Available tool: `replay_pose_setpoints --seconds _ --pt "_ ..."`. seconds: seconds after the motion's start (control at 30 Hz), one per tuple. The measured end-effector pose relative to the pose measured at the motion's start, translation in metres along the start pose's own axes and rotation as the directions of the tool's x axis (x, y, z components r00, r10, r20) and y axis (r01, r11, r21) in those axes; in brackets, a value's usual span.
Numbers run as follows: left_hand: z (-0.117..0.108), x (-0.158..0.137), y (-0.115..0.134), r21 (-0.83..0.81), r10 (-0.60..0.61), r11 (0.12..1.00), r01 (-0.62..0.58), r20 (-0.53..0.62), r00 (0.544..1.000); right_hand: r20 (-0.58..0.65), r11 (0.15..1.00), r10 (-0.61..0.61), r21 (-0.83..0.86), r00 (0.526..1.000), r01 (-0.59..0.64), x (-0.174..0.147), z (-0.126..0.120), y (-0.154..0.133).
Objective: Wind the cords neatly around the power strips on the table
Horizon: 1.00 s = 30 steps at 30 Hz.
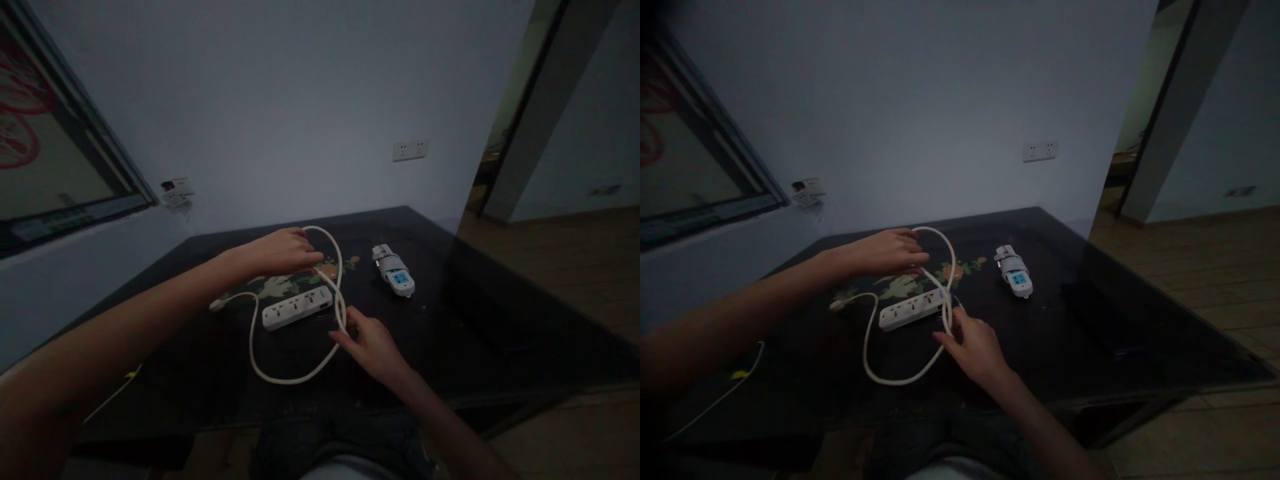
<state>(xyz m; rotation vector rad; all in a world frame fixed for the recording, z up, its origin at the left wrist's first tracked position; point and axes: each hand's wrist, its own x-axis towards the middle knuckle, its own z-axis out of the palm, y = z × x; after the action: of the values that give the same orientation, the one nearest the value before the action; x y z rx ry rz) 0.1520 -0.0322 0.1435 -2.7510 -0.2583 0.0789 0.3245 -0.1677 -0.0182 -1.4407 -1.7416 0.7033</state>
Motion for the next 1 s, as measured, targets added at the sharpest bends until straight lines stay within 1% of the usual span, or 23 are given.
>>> replay_pose_setpoints --seconds 0.1,0.2,0.3,0.37,0.43,0.53,0.63,0.77,0.87,0.93,1.0 --pt "-0.013 -0.01 0.005 0.023 -0.001 1.0 0.001 0.018 1.0 -0.003 0.998 -0.002 0.061 1.0 0.003 -0.002 0.006 -0.002" --pt "-0.021 -0.019 0.007 0.023 -0.02 1.0 0.02 -0.013 1.0 0.028 0.987 -0.018 0.158 0.999 0.013 -0.005 0.01 0.003" --pt "-0.027 -0.026 0.003 -0.025 -0.066 0.998 0.064 -0.081 0.995 0.05 0.976 -0.036 0.218 0.998 0.024 -0.009 0.013 0.008" --pt "-0.031 -0.03 -0.002 -0.098 -0.079 0.993 0.069 -0.1 0.992 0.067 0.97 -0.045 0.242 0.997 0.028 -0.012 0.012 0.011" --pt "-0.033 -0.034 -0.007 -0.199 -0.071 0.979 0.053 -0.082 0.994 0.072 0.967 -0.046 0.253 0.996 0.027 -0.013 0.011 0.013" --pt "-0.035 -0.043 -0.01 -0.317 -0.055 0.947 0.045 -0.023 0.998 0.062 0.955 -0.037 0.297 0.997 0.017 -0.014 0.007 0.014" --pt "-0.039 -0.053 -0.011 -0.353 -0.099 0.93 0.103 0.031 0.995 0.044 0.932 -0.032 0.361 0.999 0.014 -0.012 0.005 0.016" --pt "-0.054 -0.065 -0.01 -0.347 -0.197 0.912 0.218 0.097 0.976 0.002 0.939 -0.022 0.343 1.0 0.02 -0.008 0.006 0.018" --pt "-0.062 -0.066 -0.008 -0.331 -0.258 0.899 0.288 0.132 0.957 -0.027 0.953 -0.018 0.303 0.999 0.025 -0.006 0.007 0.019" --pt "-0.062 -0.064 -0.006 -0.335 -0.294 0.884 0.326 0.145 0.945 -0.048 0.964 -0.012 0.266 0.999 0.024 -0.005 0.008 0.02" --pt "-0.058 -0.061 -0.004 -0.362 -0.326 0.861 0.357 0.144 0.934 -0.073 0.978 -0.006 0.21 0.997 0.021 -0.005 0.01 0.023"
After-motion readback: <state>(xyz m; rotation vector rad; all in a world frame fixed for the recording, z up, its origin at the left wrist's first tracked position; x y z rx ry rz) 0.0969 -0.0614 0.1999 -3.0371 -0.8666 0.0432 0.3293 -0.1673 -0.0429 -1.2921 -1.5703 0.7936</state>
